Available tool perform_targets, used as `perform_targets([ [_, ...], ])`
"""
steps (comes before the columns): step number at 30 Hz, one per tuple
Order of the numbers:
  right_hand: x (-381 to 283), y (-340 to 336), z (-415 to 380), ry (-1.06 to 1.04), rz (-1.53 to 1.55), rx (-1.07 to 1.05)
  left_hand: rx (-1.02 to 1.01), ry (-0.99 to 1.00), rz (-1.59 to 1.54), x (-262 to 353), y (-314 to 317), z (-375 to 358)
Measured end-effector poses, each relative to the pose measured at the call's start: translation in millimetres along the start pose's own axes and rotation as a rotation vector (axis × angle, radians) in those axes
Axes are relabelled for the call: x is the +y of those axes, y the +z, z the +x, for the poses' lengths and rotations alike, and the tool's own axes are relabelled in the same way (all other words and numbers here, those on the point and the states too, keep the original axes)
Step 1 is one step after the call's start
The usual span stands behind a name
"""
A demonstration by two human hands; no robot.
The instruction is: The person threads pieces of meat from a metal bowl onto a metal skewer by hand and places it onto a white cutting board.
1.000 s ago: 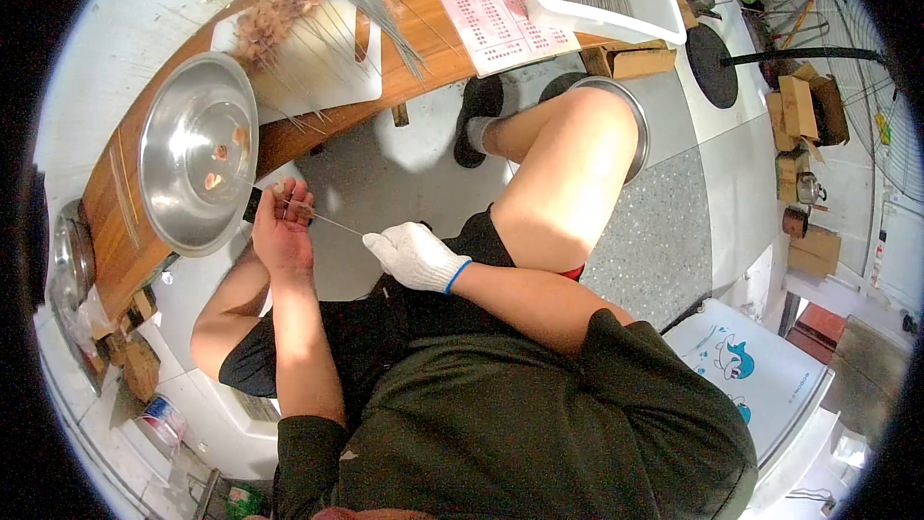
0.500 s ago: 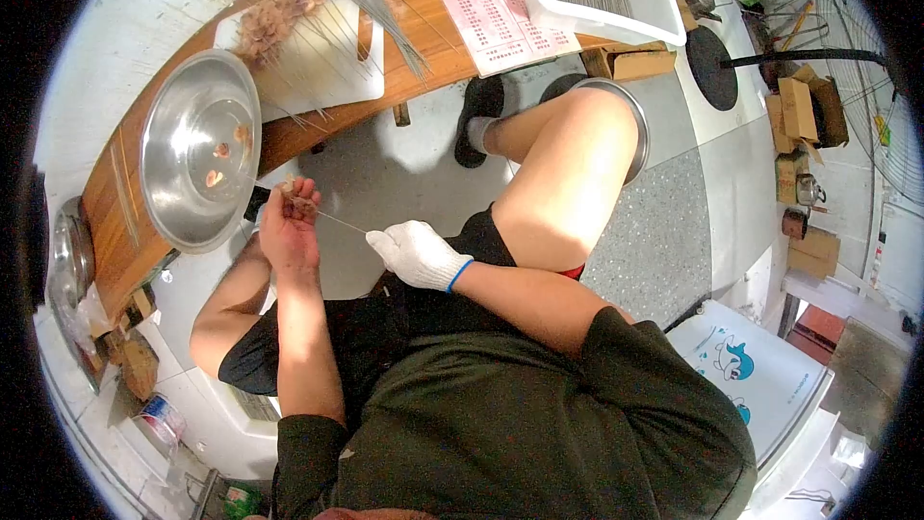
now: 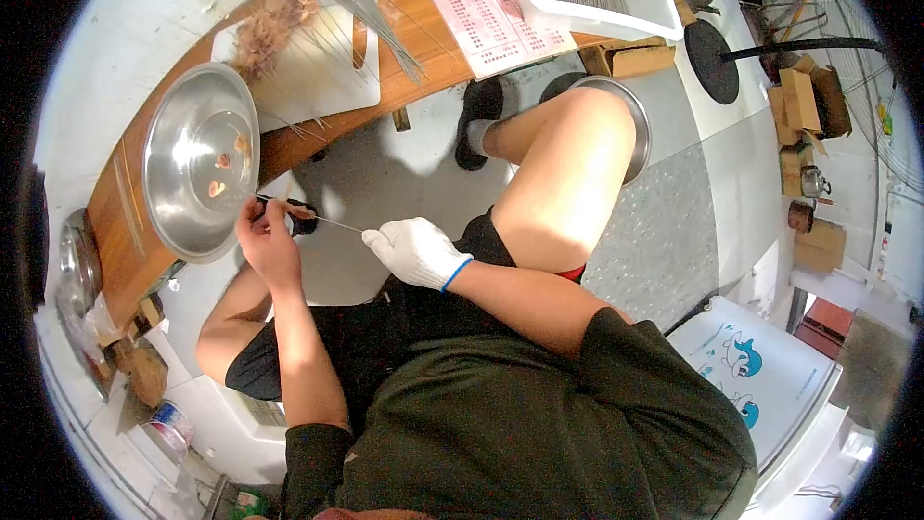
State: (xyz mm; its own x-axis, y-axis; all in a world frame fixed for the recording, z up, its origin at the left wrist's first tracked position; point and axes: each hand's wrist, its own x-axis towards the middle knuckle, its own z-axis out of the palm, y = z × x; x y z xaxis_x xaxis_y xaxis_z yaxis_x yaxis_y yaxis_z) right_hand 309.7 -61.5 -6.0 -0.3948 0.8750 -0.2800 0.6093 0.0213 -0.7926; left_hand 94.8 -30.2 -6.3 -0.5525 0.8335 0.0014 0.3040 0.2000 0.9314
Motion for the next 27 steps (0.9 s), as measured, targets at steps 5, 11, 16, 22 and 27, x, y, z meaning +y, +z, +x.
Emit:
perform_targets([
  [5, 3.1, 3.5, -0.1, -0.030, -0.082, 0.017, -0.193, 0.301, 0.560, 30.0, -6.9, 1.3],
  [11, -6.8, -4.9, -2.4, 0.001, -0.114, -0.008, -0.231, 0.386, 0.683, 33.7, -9.1, 2.8],
  [16, 7.3, 5.3, -0.9, -0.123, -0.228, -0.022, -0.177, 0.546, 0.626, 29.6, -2.7, 0.1],
  [22, 4.0, 5.4, -2.8, -0.104, -0.176, -0.021, -0.141, 0.382, 0.483, 24.7, -0.9, -3.9],
  [27, -0.1, 0.5, -1.5, -0.006, -0.103, -0.083, -0.111, 0.165, 0.235, 33.9, 2.8, -3.7],
])
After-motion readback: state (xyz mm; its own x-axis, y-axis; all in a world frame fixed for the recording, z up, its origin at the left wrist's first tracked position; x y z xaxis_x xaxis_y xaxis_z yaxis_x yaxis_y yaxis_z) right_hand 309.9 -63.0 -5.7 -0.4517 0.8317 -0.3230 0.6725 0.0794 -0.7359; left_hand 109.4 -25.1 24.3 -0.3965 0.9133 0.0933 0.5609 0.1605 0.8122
